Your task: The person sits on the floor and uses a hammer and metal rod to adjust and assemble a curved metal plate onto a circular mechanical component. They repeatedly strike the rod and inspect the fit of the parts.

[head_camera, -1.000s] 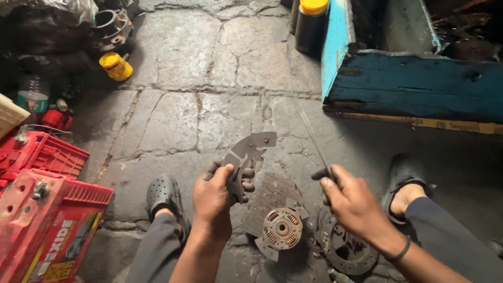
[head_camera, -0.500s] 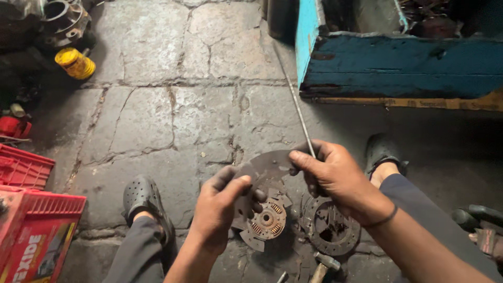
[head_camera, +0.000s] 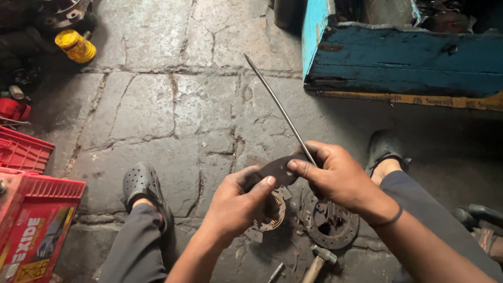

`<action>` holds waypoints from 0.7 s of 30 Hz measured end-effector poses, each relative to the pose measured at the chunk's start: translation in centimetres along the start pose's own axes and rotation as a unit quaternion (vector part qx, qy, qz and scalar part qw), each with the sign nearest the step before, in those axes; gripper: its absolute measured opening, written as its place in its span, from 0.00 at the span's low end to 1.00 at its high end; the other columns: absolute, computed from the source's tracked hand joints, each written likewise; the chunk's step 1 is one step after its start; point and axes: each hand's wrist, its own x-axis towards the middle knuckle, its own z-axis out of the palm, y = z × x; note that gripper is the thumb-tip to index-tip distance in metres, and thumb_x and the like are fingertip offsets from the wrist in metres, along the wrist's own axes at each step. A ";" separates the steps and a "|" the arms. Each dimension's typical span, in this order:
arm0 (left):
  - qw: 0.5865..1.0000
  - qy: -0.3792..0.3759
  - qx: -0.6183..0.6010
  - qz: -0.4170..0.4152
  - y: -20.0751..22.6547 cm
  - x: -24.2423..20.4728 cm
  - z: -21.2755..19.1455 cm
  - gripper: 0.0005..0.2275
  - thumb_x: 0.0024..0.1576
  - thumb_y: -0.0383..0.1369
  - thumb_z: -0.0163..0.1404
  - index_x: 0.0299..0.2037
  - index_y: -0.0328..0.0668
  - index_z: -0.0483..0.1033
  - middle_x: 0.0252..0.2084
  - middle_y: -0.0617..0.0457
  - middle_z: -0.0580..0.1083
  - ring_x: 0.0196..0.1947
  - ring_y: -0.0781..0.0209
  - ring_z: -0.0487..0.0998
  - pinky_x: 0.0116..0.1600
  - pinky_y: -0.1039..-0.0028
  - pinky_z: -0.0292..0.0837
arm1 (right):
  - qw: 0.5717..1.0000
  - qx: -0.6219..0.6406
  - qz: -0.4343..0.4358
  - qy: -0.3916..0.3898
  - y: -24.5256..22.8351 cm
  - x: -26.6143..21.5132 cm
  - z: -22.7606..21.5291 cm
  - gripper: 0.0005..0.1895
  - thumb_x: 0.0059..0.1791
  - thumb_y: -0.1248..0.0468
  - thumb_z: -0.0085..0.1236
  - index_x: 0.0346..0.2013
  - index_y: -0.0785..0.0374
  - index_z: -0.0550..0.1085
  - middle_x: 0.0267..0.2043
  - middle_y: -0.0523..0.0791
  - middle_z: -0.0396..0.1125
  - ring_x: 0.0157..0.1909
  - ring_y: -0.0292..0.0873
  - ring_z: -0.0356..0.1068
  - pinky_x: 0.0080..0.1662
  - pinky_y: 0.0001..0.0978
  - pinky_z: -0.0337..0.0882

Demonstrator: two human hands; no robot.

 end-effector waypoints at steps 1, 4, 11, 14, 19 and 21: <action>1.000 0.021 0.005 0.008 -0.1 0.0 0.3 0.10 0.61 0.34 0.52 0.44 0.33 0.77 0.22 0.52 0.77 0.17 0.68 0.75 0.23 0.75 0.69 | 1.000 -0.023 -0.008 0.014 0.3 0.1 0.2 0.12 0.50 0.58 0.58 0.38 0.65 0.78 0.17 0.38 0.62 0.16 0.29 0.54 0.19 0.27 0.54; 0.991 0.104 0.068 0.050 -0.5 -0.3 1.6 0.10 0.59 0.35 0.52 0.43 0.37 0.79 0.21 0.53 0.77 0.17 0.67 0.76 0.22 0.73 0.71 | 0.996 -0.053 -0.027 0.059 1.4 0.7 0.9 0.12 0.51 0.59 0.59 0.38 0.66 0.79 0.20 0.39 0.65 0.18 0.31 0.55 0.22 0.29 0.56; 0.895 0.246 0.318 0.192 0.2 -0.9 2.9 0.09 0.58 0.35 0.55 0.34 0.36 0.79 0.16 0.48 0.73 0.14 0.61 0.74 0.22 0.64 0.67 | 0.964 -0.138 -0.183 0.134 2.7 1.4 2.0 0.09 0.52 0.63 0.60 0.39 0.67 0.78 0.31 0.41 0.78 0.33 0.32 0.72 0.36 0.30 0.73; 0.916 0.213 0.288 0.178 0.6 -0.6 2.5 0.11 0.58 0.36 0.55 0.29 0.35 0.77 0.15 0.50 0.74 0.14 0.62 0.74 0.22 0.65 0.66 | 0.971 -0.087 -0.206 0.081 2.4 1.5 1.1 0.09 0.53 0.62 0.59 0.45 0.64 0.77 0.34 0.42 0.75 0.31 0.30 0.66 0.33 0.27 0.67; 0.966 0.181 0.140 0.121 0.5 0.1 1.2 0.13 0.61 0.38 0.53 0.31 0.37 0.79 0.19 0.52 0.74 0.17 0.67 0.72 0.21 0.72 0.67 | 0.992 0.017 -0.078 0.099 1.2 1.2 0.6 0.13 0.54 0.58 0.57 0.43 0.65 0.78 0.28 0.42 0.66 0.19 0.29 0.56 0.21 0.26 0.57; 0.982 0.166 0.044 0.076 0.3 0.7 0.7 0.14 0.61 0.41 0.50 0.33 0.39 0.80 0.20 0.53 0.75 0.16 0.67 0.73 0.21 0.74 0.67 | 0.991 0.039 -0.061 0.114 0.6 1.2 0.3 0.14 0.52 0.57 0.56 0.45 0.64 0.76 0.33 0.42 0.72 0.18 0.30 0.58 0.21 0.26 0.60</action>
